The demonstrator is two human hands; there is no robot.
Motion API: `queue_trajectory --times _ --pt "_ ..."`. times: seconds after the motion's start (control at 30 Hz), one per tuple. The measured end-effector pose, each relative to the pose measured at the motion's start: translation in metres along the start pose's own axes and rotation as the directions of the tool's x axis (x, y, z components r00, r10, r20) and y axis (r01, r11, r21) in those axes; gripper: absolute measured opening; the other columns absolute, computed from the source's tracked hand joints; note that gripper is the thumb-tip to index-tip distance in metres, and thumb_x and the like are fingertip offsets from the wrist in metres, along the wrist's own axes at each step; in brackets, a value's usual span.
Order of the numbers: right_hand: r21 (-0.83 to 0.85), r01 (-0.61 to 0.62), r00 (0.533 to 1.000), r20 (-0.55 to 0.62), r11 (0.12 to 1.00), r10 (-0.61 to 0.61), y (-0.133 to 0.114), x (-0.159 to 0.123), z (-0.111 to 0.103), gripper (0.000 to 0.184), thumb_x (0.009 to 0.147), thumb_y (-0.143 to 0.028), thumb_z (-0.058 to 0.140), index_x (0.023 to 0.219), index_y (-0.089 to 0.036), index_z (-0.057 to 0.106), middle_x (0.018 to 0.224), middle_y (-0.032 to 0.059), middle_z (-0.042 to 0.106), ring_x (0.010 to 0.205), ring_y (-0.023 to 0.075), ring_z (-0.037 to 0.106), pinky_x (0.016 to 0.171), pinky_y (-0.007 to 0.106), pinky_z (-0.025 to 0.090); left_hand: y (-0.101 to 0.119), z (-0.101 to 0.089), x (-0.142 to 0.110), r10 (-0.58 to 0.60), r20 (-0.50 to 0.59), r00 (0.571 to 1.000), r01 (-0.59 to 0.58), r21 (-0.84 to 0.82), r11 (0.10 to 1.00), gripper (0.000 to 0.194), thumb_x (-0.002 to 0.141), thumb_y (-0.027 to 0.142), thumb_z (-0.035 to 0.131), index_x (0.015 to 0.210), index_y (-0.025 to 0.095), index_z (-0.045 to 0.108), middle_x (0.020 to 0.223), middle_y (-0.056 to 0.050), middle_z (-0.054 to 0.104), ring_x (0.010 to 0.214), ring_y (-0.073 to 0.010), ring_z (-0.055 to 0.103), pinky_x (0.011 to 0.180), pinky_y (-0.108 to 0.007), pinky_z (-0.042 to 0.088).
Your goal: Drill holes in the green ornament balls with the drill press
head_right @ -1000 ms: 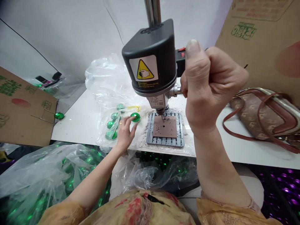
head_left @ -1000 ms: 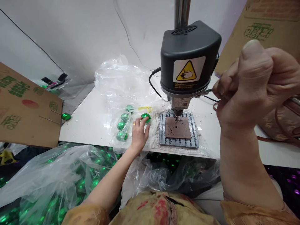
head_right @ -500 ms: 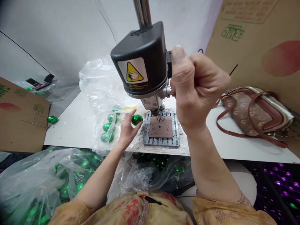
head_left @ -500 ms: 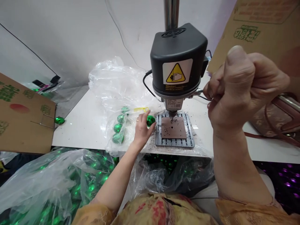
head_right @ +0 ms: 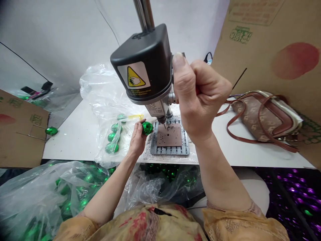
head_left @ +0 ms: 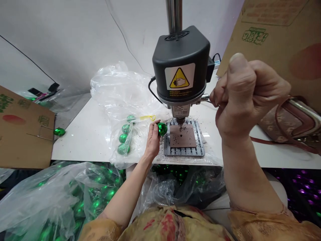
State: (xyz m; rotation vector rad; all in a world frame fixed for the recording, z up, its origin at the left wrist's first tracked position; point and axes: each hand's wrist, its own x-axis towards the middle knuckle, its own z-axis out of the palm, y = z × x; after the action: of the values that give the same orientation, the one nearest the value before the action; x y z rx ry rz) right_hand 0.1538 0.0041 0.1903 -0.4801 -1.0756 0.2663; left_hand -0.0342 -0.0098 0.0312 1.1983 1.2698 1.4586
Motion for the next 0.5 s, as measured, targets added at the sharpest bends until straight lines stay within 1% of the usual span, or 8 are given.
queue_trajectory --times 0.07,0.13,0.2,0.23,0.37,0.43,0.5 --pt "-0.012 -0.006 1.0 -0.003 1.0 0.006 0.0 0.0 0.0 0.049 0.089 -0.026 0.057 0.05 -0.017 0.028 0.047 -0.0044 0.028 0.043 0.0045 0.036 0.047 0.026 0.023 0.0 0.009 0.003 -0.101 0.03 0.994 0.105 -0.222 0.969 0.037 0.094 0.053 0.053 0.118 0.026 0.058 0.107 -0.003 0.061 0.094 -0.0158 0.061 0.089 -0.033 0.053" --pt "-0.016 0.002 1.0 -0.001 1.0 -0.002 0.0 0.0 -0.001 0.049 0.088 -0.027 0.057 0.05 -0.017 0.029 0.047 -0.0044 0.028 0.043 0.0047 0.035 0.047 0.027 0.023 -0.003 0.018 0.004 -0.135 0.074 0.988 0.151 -0.307 0.94 0.036 0.091 0.05 0.06 0.117 0.025 0.057 0.105 -0.002 0.062 0.092 -0.0141 0.061 0.087 -0.029 0.052" --pt "-0.007 0.012 1.0 0.008 1.0 -0.012 0.002 0.001 -0.001 0.049 0.088 -0.028 0.058 0.05 -0.017 0.029 0.047 -0.0046 0.029 0.042 0.0046 0.034 0.046 0.027 0.022 -0.009 0.025 0.005 -0.121 0.115 0.986 0.149 -0.291 0.945 0.038 0.088 0.048 0.065 0.117 0.025 0.057 0.105 -0.001 0.063 0.093 -0.0134 0.061 0.087 -0.027 0.05" --pt "0.002 0.014 1.0 0.014 1.0 -0.014 0.003 0.001 -0.002 0.05 0.088 -0.029 0.058 0.05 -0.017 0.028 0.046 -0.0047 0.029 0.042 0.0044 0.034 0.046 0.027 0.021 -0.012 0.027 0.004 -0.097 0.13 0.987 0.128 -0.259 0.957 0.039 0.087 0.047 0.067 0.117 0.025 0.057 0.106 -0.001 0.063 0.094 -0.0135 0.061 0.087 -0.027 0.049" --pt "0.024 0.005 1.0 0.021 1.0 -0.005 0.004 0.001 -0.002 0.05 0.088 -0.03 0.059 0.05 -0.016 0.029 0.046 -0.0051 0.03 0.042 0.0033 0.034 0.045 0.026 0.021 -0.026 0.032 0.003 0.034 0.133 0.991 -0.019 -0.106 0.994 0.044 0.083 0.047 0.073 0.116 0.022 0.057 0.11 -0.004 0.064 0.102 -0.0167 0.06 0.093 -0.03 0.048" --pt "0.023 -0.001 1.0 0.023 1.0 0.0 0.003 0.001 -0.002 0.048 0.088 -0.028 0.059 0.051 -0.016 0.031 0.046 -0.0052 0.032 0.043 0.0032 0.035 0.046 0.026 0.022 -0.032 0.034 0.003 0.072 0.138 0.988 -0.063 -0.07 0.996 0.045 0.082 0.046 0.075 0.115 0.022 0.057 0.111 -0.005 0.064 0.104 -0.0182 0.061 0.094 -0.032 0.048" --pt "0.027 0.005 1.0 0.027 1.0 -0.005 0.002 0.0 -0.002 0.047 0.088 -0.027 0.058 0.051 -0.016 0.031 0.047 -0.0051 0.032 0.043 0.0033 0.036 0.047 0.027 0.022 -0.035 0.037 0.003 0.097 0.166 0.981 -0.086 -0.067 0.994 0.046 0.081 0.045 0.076 0.114 0.021 0.056 0.111 -0.006 0.065 0.106 -0.0191 0.062 0.096 -0.033 0.049"
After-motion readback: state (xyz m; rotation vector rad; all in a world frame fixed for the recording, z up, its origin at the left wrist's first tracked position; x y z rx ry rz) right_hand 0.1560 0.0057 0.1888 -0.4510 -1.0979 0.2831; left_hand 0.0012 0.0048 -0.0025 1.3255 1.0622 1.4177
